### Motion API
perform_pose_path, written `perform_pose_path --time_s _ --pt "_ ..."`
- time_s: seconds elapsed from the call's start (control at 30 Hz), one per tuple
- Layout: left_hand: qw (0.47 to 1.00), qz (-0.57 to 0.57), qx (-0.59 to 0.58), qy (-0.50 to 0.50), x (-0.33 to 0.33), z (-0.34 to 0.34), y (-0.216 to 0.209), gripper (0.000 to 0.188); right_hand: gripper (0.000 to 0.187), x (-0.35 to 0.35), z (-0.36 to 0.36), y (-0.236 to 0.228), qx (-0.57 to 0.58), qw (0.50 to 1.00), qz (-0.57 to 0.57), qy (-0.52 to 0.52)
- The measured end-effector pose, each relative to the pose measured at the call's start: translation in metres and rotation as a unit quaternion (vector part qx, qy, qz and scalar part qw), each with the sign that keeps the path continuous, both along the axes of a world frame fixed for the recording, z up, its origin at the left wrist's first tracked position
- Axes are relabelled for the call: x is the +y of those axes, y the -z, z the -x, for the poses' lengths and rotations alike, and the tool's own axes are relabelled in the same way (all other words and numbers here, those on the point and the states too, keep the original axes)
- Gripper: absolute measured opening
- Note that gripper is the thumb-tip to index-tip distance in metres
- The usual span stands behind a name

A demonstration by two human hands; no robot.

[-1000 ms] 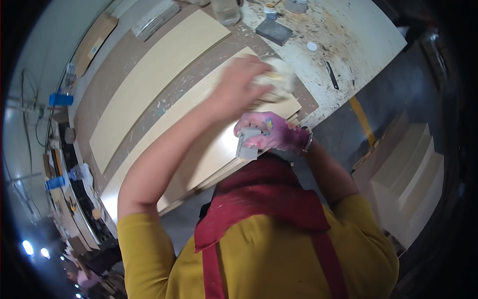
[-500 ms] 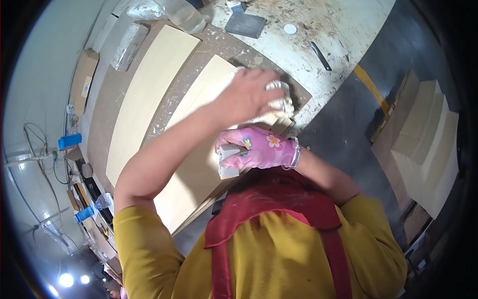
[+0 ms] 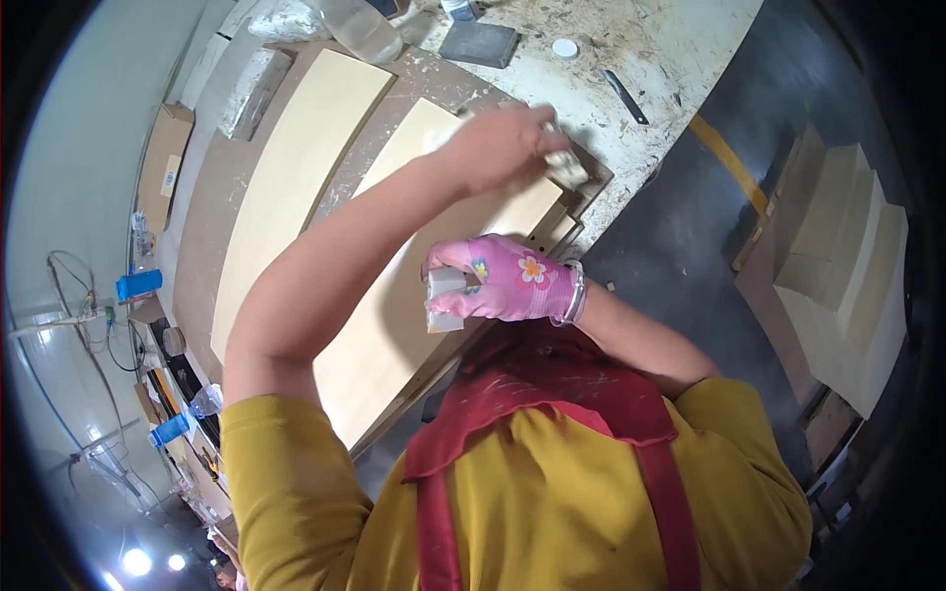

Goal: The person sands and wipes wooden boards on a workbench using a sanding block and a cloth, handling and cleaning the boards one at a time.

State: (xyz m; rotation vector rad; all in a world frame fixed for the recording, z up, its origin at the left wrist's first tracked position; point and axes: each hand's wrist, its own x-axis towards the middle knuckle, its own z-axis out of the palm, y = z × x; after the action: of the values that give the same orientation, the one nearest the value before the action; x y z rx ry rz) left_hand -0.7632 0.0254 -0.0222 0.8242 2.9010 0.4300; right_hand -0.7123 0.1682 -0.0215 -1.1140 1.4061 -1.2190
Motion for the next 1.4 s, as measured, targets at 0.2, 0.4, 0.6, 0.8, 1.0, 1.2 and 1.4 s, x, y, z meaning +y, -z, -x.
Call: perform_pose_path --time_s 0.2,0.4,0.6,0.8,1.0,1.2,1.4 --pt "0.998 0.012 0.054 -0.018 0.0 -0.027 -0.008 0.027 0.038 0.002 0.002 0.005 -0.004 1.0 0.015 0.018" --pt "0.961 0.153 0.025 -0.228 -0.057 0.004 -0.005 0.03 0.035 0.001 -0.003 0.0 -0.01 0.999 0.029 0.019" --pt "0.987 0.027 0.115 -0.108 -0.008 -0.034 0.002 0.026 0.032 0.007 -0.001 0.006 -0.03 0.998 0.026 0.05" --pt "0.895 -0.019 0.068 -0.44 -0.133 -0.035 0.007 0.031 0.036 -0.002 -0.011 -0.003 0.008 1.0 0.013 0.001" --pt "0.709 -0.264 0.038 -0.653 -0.09 -0.206 -0.06 0.026 0.029 0.022 0.021 0.028 -0.032 0.981 0.185 0.038" --pt "0.725 0.067 0.011 -0.686 0.03 -0.406 -0.056 0.036 0.048 0.082 0.1 0.052 -0.163 0.948 0.127 0.244" --pt "0.586 0.153 -0.104 -0.789 0.079 -0.447 -0.017 0.078 0.044 0.058 0.163 0.088 -0.284 0.955 0.08 0.032"
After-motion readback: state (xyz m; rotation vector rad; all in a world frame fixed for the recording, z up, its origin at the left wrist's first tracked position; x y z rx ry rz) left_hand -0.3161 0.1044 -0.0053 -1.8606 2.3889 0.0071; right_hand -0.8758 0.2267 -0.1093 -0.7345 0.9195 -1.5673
